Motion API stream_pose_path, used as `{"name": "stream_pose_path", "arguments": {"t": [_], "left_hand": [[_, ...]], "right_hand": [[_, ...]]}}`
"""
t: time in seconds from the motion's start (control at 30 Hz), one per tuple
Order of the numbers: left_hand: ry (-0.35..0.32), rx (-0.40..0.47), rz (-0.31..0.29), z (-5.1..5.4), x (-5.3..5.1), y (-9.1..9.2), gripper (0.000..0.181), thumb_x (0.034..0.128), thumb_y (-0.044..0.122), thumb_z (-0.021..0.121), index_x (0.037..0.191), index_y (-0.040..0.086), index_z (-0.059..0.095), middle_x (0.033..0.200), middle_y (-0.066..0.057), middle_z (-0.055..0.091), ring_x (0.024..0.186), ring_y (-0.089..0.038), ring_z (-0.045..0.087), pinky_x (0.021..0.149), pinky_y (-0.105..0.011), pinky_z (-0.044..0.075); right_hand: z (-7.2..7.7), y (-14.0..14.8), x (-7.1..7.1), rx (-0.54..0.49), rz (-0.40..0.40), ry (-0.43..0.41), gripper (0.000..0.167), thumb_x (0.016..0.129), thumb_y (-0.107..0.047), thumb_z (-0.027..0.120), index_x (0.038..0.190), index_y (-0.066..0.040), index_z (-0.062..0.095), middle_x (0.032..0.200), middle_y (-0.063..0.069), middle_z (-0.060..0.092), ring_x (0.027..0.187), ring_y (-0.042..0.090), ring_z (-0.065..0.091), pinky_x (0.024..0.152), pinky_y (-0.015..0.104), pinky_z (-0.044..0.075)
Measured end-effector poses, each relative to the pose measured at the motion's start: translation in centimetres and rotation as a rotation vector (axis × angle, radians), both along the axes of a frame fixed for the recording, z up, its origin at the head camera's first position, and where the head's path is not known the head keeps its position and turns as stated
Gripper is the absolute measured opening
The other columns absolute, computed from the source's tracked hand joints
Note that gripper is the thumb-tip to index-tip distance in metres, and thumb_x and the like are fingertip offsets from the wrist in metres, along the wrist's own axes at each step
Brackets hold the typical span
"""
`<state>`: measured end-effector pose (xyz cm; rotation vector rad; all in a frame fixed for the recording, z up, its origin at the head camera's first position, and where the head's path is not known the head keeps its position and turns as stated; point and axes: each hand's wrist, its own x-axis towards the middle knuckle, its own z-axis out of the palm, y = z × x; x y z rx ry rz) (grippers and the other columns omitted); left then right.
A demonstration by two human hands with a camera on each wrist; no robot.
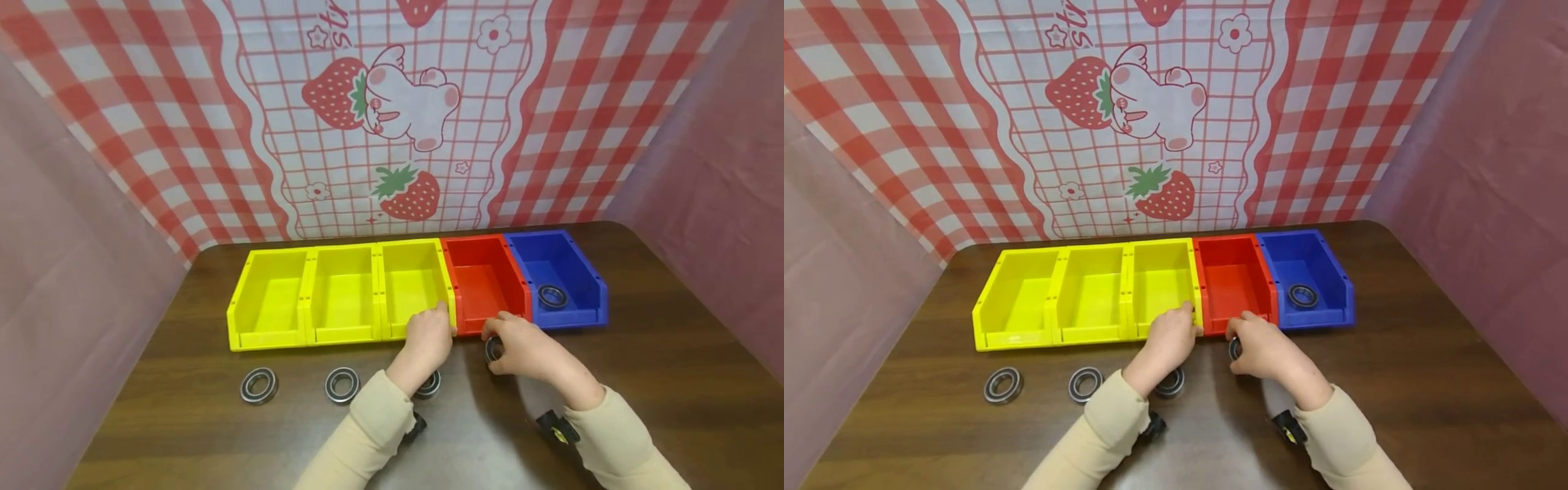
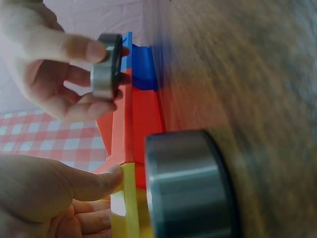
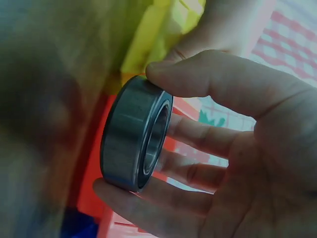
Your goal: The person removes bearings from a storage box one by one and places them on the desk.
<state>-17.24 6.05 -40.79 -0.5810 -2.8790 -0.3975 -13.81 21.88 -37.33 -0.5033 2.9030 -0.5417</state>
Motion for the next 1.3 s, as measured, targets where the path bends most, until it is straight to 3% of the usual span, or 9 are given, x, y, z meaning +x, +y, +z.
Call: {"name": "stream_pose_path", "arguments": {"t": [0.37,0.8,1.03,1.17,1.3], "left_hand": [[0.003,-0.005,0.003,-0.1,-0.1,0.0,0.025,0.0804,0.027,0.068,0.083,0.006,0.055,0.065,-0.006,0.061,0.062,-0.022,0.062,0.052,-0.03,0.046],[0.006,-0.001,0.006,-0.2,-0.2,0.0,0.025,0.08,0.027,0.068,0.083,0.006,0.055,0.064,-0.006,0.06,0.061,-0.022,0.061,0.051,-0.029,0.046],[-0.007,-0.007,0.003,-0.2,-0.1,0.0,0.025,0.0805,0.028,0.068,0.084,0.006,0.055,0.065,-0.006,0.059,0.062,-0.022,0.061,0.052,-0.029,0.046],[-0.033,-0.003,0.0,-0.1,-0.1,0.0,0.026,0.0807,0.028,0.067,0.086,0.005,0.056,0.066,-0.006,0.06,0.063,-0.022,0.061,0.052,-0.029,0.046],[-0.026,0.004,0.0,-0.1,0.0,0.0,0.025,0.0807,0.027,0.067,0.085,0.006,0.056,0.065,-0.006,0.059,0.062,-0.022,0.061,0.052,-0.029,0.045]], "right_hand": [[-2.0,-0.1,0.8,0.078,0.06,0.073,0.031,0.055,-0.003,0.073,0.083,-0.006,0.06,0.082,0.005,0.057,0.072,0.019,0.052,0.066,0.034,0.045],[-2.4,-0.5,1.2,0.133,0.041,0.068,0.034,0.056,-0.004,0.075,0.088,-0.005,0.061,0.085,0.006,0.054,0.07,0.02,0.053,0.067,0.037,0.047],[-2.5,-0.1,1.2,0.106,0.049,0.084,0.036,0.059,-0.011,0.077,0.092,-0.005,0.062,0.088,0.007,0.056,0.074,0.021,0.055,0.071,0.039,0.048],[-2.2,0.2,1.0,0.052,0.037,0.128,0.025,0.065,-0.015,0.075,0.086,-0.008,0.064,0.083,0.003,0.06,0.075,0.02,0.058,0.071,0.039,0.048],[-1.2,1.0,0.4,-0.01,-0.074,0.204,0.004,0.071,-0.01,0.066,0.072,-0.011,0.061,0.066,-0.002,0.057,0.061,0.016,0.053,0.058,0.034,0.044]]}}
